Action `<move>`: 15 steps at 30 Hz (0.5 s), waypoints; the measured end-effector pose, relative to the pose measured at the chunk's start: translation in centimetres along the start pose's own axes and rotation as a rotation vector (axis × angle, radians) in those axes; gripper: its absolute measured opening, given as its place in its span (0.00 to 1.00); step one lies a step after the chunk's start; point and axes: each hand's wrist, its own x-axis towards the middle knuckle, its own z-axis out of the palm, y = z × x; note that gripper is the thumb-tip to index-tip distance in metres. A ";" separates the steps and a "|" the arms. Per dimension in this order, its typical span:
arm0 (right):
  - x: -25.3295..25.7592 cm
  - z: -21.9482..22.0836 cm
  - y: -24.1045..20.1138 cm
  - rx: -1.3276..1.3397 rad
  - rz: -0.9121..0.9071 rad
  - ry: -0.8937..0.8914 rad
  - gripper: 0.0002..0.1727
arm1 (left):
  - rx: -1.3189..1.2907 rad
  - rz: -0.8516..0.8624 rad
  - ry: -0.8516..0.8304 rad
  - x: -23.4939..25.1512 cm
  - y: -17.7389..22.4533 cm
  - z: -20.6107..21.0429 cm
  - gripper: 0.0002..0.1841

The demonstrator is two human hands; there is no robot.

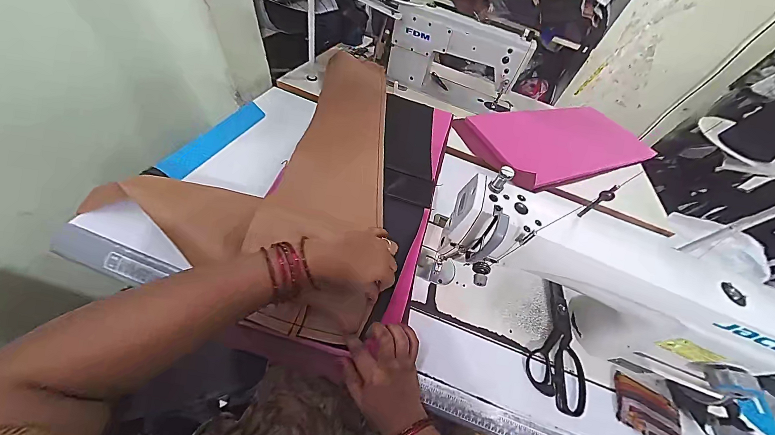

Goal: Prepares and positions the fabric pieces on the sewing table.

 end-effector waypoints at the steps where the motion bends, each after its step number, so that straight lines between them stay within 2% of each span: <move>1: -0.2 0.1 0.1 0.006 0.004 -0.001 0.16 | 0.017 0.059 0.076 1.2 -1.3 1.4 0.11; 2: -0.3 0.2 0.2 0.008 0.005 0.003 0.15 | 0.032 0.119 0.134 2.4 -2.3 2.5 0.09; 4: -0.5 0.2 0.2 0.004 -0.002 0.006 0.15 | 0.023 0.176 0.111 3.9 -3.0 3.1 0.10; 10: -0.2 0.2 0.4 -0.019 -0.067 -0.005 0.16 | 0.047 0.213 0.193 4.5 -5.1 3.8 0.14; 13: -0.2 0.3 0.4 -0.008 -0.065 -0.004 0.16 | 0.159 0.066 0.048 4.3 -6.0 1.5 0.17; 15: -0.2 0.2 0.5 0.003 -0.060 -0.013 0.16 | 0.238 -0.008 -0.050 4.6 -6.6 0.4 0.13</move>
